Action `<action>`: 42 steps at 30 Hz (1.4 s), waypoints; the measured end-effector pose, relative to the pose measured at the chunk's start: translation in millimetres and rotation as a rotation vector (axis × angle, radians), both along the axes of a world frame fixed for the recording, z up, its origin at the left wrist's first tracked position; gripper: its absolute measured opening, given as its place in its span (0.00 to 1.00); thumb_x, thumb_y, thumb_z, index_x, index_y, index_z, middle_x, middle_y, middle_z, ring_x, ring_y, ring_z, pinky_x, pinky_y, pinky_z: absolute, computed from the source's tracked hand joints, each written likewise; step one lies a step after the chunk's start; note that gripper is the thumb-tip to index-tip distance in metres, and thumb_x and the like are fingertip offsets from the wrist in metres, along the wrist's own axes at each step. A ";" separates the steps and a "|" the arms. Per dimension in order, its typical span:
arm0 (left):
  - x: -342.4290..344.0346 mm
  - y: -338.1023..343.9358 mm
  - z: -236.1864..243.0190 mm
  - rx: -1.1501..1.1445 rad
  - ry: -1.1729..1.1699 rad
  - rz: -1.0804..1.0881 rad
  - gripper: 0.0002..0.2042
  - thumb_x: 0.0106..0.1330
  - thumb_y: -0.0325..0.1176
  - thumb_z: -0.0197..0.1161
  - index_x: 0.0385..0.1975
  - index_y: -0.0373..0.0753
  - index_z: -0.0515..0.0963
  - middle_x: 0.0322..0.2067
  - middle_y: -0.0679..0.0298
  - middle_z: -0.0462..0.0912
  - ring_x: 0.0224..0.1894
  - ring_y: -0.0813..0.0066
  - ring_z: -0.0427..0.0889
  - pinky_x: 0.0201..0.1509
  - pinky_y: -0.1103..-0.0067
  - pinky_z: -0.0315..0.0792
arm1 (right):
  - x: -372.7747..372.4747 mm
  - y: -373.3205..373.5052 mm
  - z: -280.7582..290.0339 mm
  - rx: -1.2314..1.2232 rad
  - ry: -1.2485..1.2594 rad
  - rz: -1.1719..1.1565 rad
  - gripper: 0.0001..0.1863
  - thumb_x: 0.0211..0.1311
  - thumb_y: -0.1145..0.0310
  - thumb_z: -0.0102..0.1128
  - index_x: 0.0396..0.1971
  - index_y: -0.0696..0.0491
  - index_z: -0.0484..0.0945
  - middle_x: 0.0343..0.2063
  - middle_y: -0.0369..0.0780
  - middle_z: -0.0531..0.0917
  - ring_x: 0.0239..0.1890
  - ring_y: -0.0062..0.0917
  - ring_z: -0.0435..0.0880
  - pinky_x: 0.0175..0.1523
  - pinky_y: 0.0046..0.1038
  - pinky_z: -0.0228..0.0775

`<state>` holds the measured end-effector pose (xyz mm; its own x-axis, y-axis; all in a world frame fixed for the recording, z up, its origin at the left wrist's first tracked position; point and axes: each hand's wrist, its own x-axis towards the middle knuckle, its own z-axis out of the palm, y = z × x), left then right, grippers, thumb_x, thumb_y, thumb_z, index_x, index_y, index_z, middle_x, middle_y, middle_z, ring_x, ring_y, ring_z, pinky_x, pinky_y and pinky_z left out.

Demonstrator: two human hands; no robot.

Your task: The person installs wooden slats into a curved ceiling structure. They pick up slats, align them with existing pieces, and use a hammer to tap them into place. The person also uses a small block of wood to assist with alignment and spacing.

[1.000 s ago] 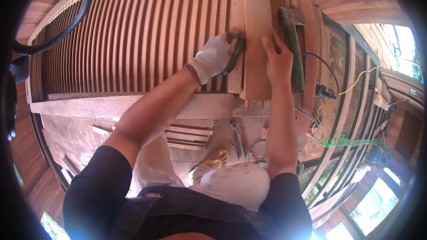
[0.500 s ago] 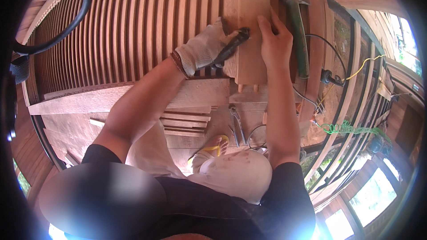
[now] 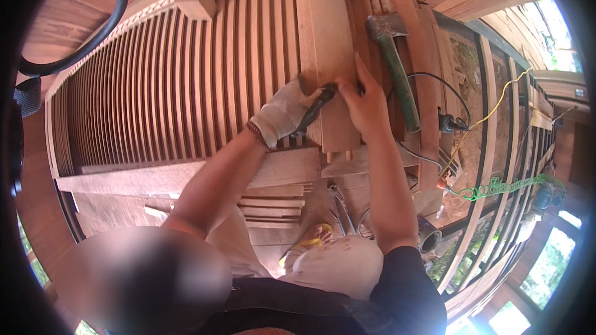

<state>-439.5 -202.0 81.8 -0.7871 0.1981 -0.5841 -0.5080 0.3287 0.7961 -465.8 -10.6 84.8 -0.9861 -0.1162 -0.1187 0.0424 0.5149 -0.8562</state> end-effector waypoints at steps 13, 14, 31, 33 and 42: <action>3.4 -1.0 -6.6 0.074 0.000 0.016 0.39 0.70 0.59 0.62 0.63 0.25 0.65 0.38 0.44 0.86 0.40 0.54 0.89 0.36 0.66 0.82 | 12.7 -4.1 2.8 0.039 0.092 0.010 0.37 0.70 0.60 0.66 0.75 0.54 0.63 0.58 0.52 0.83 0.62 0.31 0.82 0.66 0.29 0.68; 1.2 3.0 -15.8 0.054 -0.012 0.048 0.38 0.71 0.58 0.63 0.62 0.25 0.66 0.36 0.46 0.86 0.36 0.57 0.89 0.33 0.68 0.81 | 10.1 3.7 -9.4 0.020 0.163 0.032 0.37 0.70 0.59 0.66 0.74 0.55 0.64 0.60 0.52 0.82 0.63 0.32 0.81 0.67 0.29 0.68; 22.2 -13.2 0.5 0.027 0.287 0.076 0.26 0.73 0.50 0.63 0.54 0.30 0.72 0.31 0.49 0.86 0.31 0.63 0.88 0.32 0.68 0.82 | 54.8 -9.5 11.3 0.106 0.013 -0.001 0.39 0.69 0.51 0.66 0.68 0.66 0.69 0.62 0.56 0.78 0.67 0.42 0.76 0.70 0.35 0.64; 37.5 -14.1 16.4 -0.232 0.229 0.121 0.32 0.69 0.54 0.65 0.58 0.30 0.70 0.35 0.45 0.86 0.39 0.54 0.89 0.42 0.66 0.82 | 61.0 -6.8 -1.1 0.082 -0.017 0.001 0.39 0.68 0.51 0.66 0.67 0.66 0.69 0.63 0.57 0.77 0.68 0.44 0.75 0.72 0.37 0.63; 191.5 -63.9 45.9 -0.844 0.414 -0.465 0.51 0.56 0.67 0.69 0.74 0.39 0.61 0.71 0.49 0.63 0.75 0.44 0.58 0.76 0.52 0.54 | 84.7 -57.0 7.3 0.159 0.018 0.052 0.41 0.68 0.51 0.66 0.69 0.66 0.66 0.62 0.60 0.77 0.67 0.48 0.76 0.70 0.39 0.67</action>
